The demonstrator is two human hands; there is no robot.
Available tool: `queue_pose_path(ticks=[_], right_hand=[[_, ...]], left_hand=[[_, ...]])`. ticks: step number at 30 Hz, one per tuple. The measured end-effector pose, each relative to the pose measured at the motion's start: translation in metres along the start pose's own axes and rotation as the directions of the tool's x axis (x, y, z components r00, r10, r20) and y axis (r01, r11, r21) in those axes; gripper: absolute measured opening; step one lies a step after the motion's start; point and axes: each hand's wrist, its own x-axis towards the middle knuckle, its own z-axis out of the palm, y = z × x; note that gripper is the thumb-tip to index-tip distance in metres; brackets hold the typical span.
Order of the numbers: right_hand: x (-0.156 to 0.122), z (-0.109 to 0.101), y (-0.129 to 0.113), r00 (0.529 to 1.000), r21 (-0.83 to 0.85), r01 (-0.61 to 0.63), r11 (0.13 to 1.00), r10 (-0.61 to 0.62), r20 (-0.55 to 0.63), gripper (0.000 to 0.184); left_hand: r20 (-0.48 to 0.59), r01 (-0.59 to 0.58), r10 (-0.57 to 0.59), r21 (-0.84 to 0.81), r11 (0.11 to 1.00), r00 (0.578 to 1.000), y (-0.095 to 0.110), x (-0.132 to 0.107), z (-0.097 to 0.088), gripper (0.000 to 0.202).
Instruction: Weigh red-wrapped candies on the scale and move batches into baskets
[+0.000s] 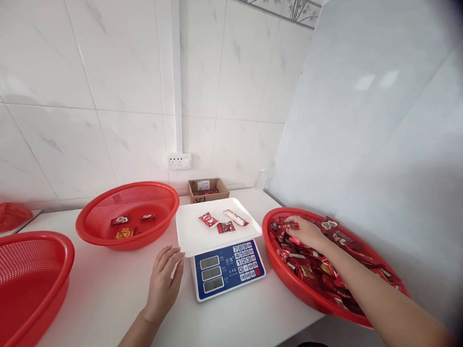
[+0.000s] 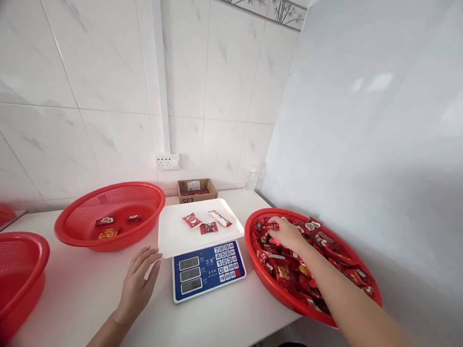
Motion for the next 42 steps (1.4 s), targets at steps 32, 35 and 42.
queue_pose_path(ticks=[32, 35, 42], right_hand=[[0.050, 0.081, -0.169, 0.975, 0.502, 0.219, 0.837, -0.205, -0.084, 0.031], [0.048, 0.079, -0.166, 0.976, 0.525, 0.208, 0.826, -0.209, -0.058, 0.030], [0.045, 0.075, -0.161, 0.977, 0.518, 0.200, 0.831, -0.210, -0.040, 0.028]], left_hand=[[0.008, 0.076, -0.076, -0.035, 0.996, 0.997, 0.000, -0.002, -0.003, 0.018], [0.014, 0.089, -0.089, -0.038, 0.995, 0.996, 0.002, -0.001, -0.004, 0.018], [0.019, 0.091, -0.090, -0.040, 0.995, 0.996, 0.003, 0.000, -0.004, 0.017]])
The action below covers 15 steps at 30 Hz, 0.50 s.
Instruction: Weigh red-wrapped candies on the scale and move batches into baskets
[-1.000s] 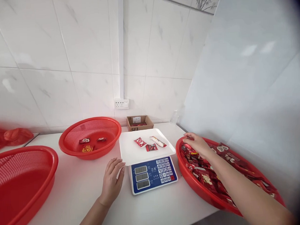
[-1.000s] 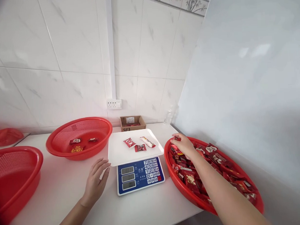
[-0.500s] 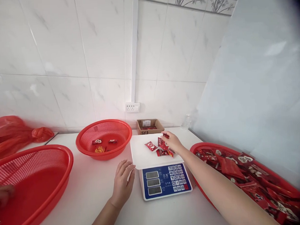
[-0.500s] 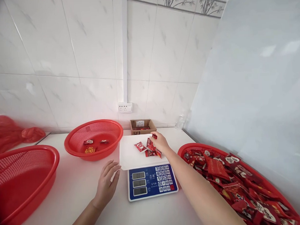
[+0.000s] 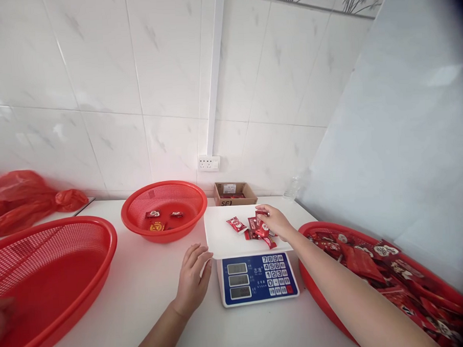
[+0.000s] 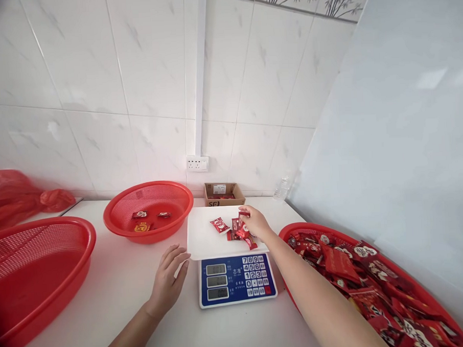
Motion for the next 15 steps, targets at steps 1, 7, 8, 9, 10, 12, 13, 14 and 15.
queue_pose_path(ticks=[1, 7, 8, 9, 10, 12, 13, 14, 15], right_hand=[[0.0005, -0.0007, 0.0010, 1.000, -0.009, -0.009, 1.000, 0.009, -0.010, 0.029], [0.0049, -0.0001, 0.0051, 0.993, -0.046, -0.062, 0.997, 0.057, -0.101, 0.030], [0.0050, 0.0007, 0.0049, 0.992, -0.049, -0.065, 0.997, 0.060, -0.107, 0.029], [0.0049, 0.0015, 0.0044, 0.992, -0.052, -0.068, 0.996, 0.061, -0.111, 0.029], [0.0046, 0.0021, 0.0038, 0.991, -0.057, -0.070, 0.996, 0.063, -0.115, 0.029], [0.0041, 0.0026, 0.0025, 0.990, -0.067, -0.068, 0.995, 0.059, -0.127, 0.028], [0.0042, 0.0026, 0.0019, 0.989, -0.071, -0.064, 0.995, 0.054, -0.135, 0.028], [0.0044, 0.0024, 0.0016, 0.989, -0.074, -0.059, 0.996, 0.048, -0.143, 0.027], [0.0048, 0.0021, 0.0015, 0.988, -0.074, -0.053, 0.996, 0.042, -0.151, 0.027]], left_hand=[[-0.001, -0.001, 0.001, 0.000, 1.000, 1.000, -0.0001, 0.0000, 0.0000, 0.017], [-0.001, 0.004, -0.004, -0.010, 1.000, 1.000, -0.0005, -0.0020, 0.0002, 0.017], [0.002, 0.006, -0.006, -0.013, 1.000, 1.000, -0.0006, -0.0023, 0.0002, 0.018], [0.003, 0.006, -0.006, -0.015, 1.000, 1.000, -0.0006, -0.0025, 0.0002, 0.018], [0.004, 0.004, -0.004, -0.016, 1.000, 1.000, -0.0006, -0.0026, 0.0001, 0.018], [0.004, -0.001, 0.001, -0.013, 1.000, 1.000, -0.0004, -0.0023, 0.0000, 0.018], [0.004, -0.003, 0.003, -0.011, 1.000, 1.000, -0.0003, -0.0020, -0.0001, 0.018], [0.002, -0.005, 0.005, -0.010, 1.000, 1.000, -0.0002, -0.0018, -0.0002, 0.018], [0.000, -0.007, 0.007, -0.009, 1.000, 1.000, -0.0002, -0.0015, -0.0003, 0.017]])
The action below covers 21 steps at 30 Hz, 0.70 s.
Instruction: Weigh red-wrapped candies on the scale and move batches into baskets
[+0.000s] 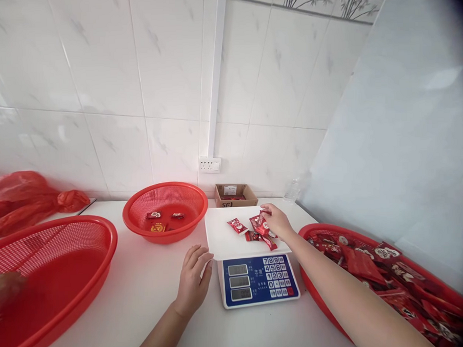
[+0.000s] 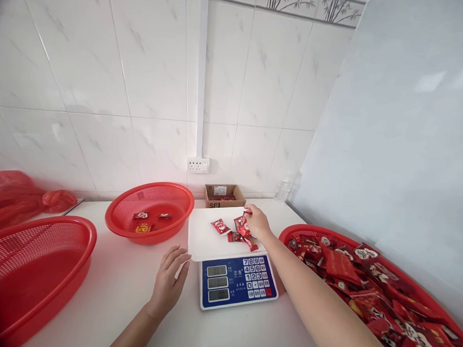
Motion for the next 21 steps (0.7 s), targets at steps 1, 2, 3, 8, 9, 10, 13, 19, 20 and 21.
queue_pose_path(ticks=[1, 2, 3, 8, 9, 10, 13, 19, 20, 21], right_hand=[[0.001, 0.000, 0.000, 1.000, 0.003, 0.006, 1.000, -0.005, -0.008, 0.027], [0.001, 0.000, 0.001, 1.000, 0.009, 0.011, 1.000, -0.011, -0.017, 0.026], [0.002, 0.000, 0.001, 1.000, 0.018, 0.018, 1.000, -0.017, -0.026, 0.026], [0.003, 0.007, 0.001, 0.997, 0.099, 0.060, 0.993, -0.054, -0.061, 0.028], [0.002, 0.009, 0.000, 0.996, 0.122, 0.066, 0.990, -0.059, -0.061, 0.028], [0.001, 0.012, -0.002, 0.997, 0.146, 0.068, 0.987, -0.060, -0.058, 0.028], [-0.003, 0.019, -0.009, 0.998, 0.223, 0.054, 0.973, -0.048, -0.033, 0.028], [-0.008, 0.025, -0.018, 1.000, 0.336, 0.007, 0.942, 0.003, -0.027, 0.028], [-0.008, 0.024, -0.019, 0.999, 0.346, 0.003, 0.938, 0.010, -0.035, 0.028], [-0.007, 0.023, -0.019, 0.999, 0.352, 0.002, 0.936, 0.014, -0.043, 0.028]], left_hand=[[-0.001, 0.001, -0.001, 0.001, 1.000, 1.000, 0.000, 0.000, 0.000, 0.017], [-0.002, 0.002, -0.002, 0.003, 1.000, 1.000, 0.000, 0.000, 0.000, 0.017], [-0.002, 0.005, -0.005, 0.003, 1.000, 1.000, 0.000, 0.000, 0.000, 0.017], [0.005, 0.003, -0.003, -0.005, 1.000, 1.000, 0.000, 0.001, 0.000, 0.017], [0.003, 0.000, 0.000, -0.005, 1.000, 1.000, 0.000, 0.001, 0.000, 0.017], [0.002, -0.001, 0.001, -0.004, 1.000, 1.000, 0.000, 0.001, 0.000, 0.017], [0.007, 0.001, -0.001, -0.003, 1.000, 1.000, 0.000, 0.001, 0.000, 0.017], [0.017, 0.013, -0.013, 0.004, 1.000, 1.000, -0.001, 0.000, 0.000, 0.017], [0.019, 0.012, -0.012, 0.004, 1.000, 1.000, -0.001, 0.000, 0.000, 0.017], [0.021, 0.012, -0.012, 0.004, 1.000, 1.000, -0.001, 0.000, 0.000, 0.017]])
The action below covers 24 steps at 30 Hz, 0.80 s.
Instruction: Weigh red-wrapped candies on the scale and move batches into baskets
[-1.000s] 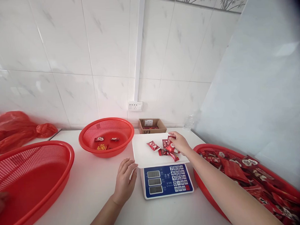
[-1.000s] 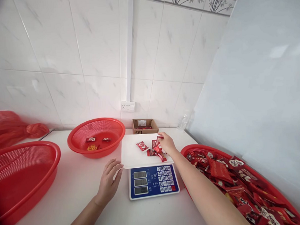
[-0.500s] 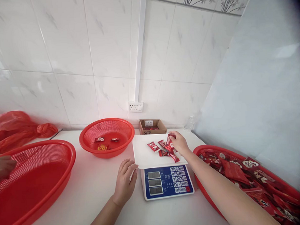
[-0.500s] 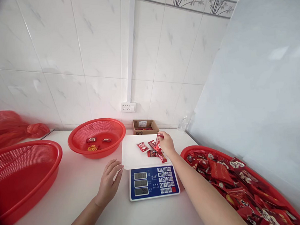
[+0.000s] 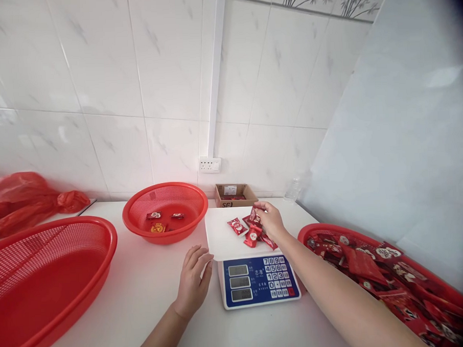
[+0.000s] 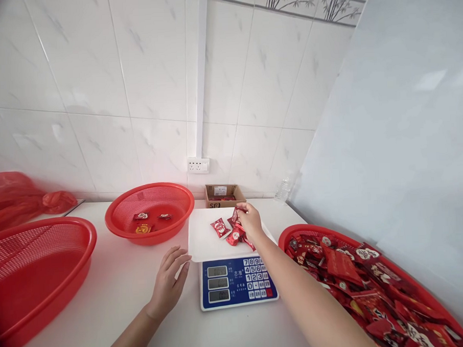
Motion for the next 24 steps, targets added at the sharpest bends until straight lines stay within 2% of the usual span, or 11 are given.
queue_pose_path(ticks=[7, 11, 15, 20, 24], right_hand=[[0.002, -0.003, 0.004, 0.999, -0.059, 0.018, 0.998, -0.020, -0.031, 0.027], [0.002, -0.005, 0.006, 0.998, -0.175, 0.042, 0.984, -0.033, 0.051, 0.030], [0.001, -0.019, 0.005, 0.990, -0.335, 0.099, 0.937, -0.060, 0.124, 0.036], [-0.005, -0.035, 0.005, 0.972, -0.486, 0.055, 0.872, 0.065, 0.227, 0.029], [-0.017, -0.037, -0.006, 0.936, -0.501, 0.074, 0.862, 0.114, 0.334, 0.025]], left_hand=[[-0.008, -0.001, 0.001, -0.004, 1.000, 1.000, 0.001, 0.001, -0.001, 0.017], [-0.006, 0.002, -0.002, -0.004, 1.000, 1.000, 0.001, 0.001, -0.001, 0.017], [-0.006, 0.009, -0.009, -0.009, 1.000, 1.000, 0.001, 0.001, -0.001, 0.017], [-0.004, 0.004, -0.004, -0.019, 1.000, 1.000, 0.001, 0.002, 0.000, 0.016], [-0.007, 0.000, 0.000, -0.028, 1.000, 1.000, 0.001, 0.002, -0.001, 0.016]])
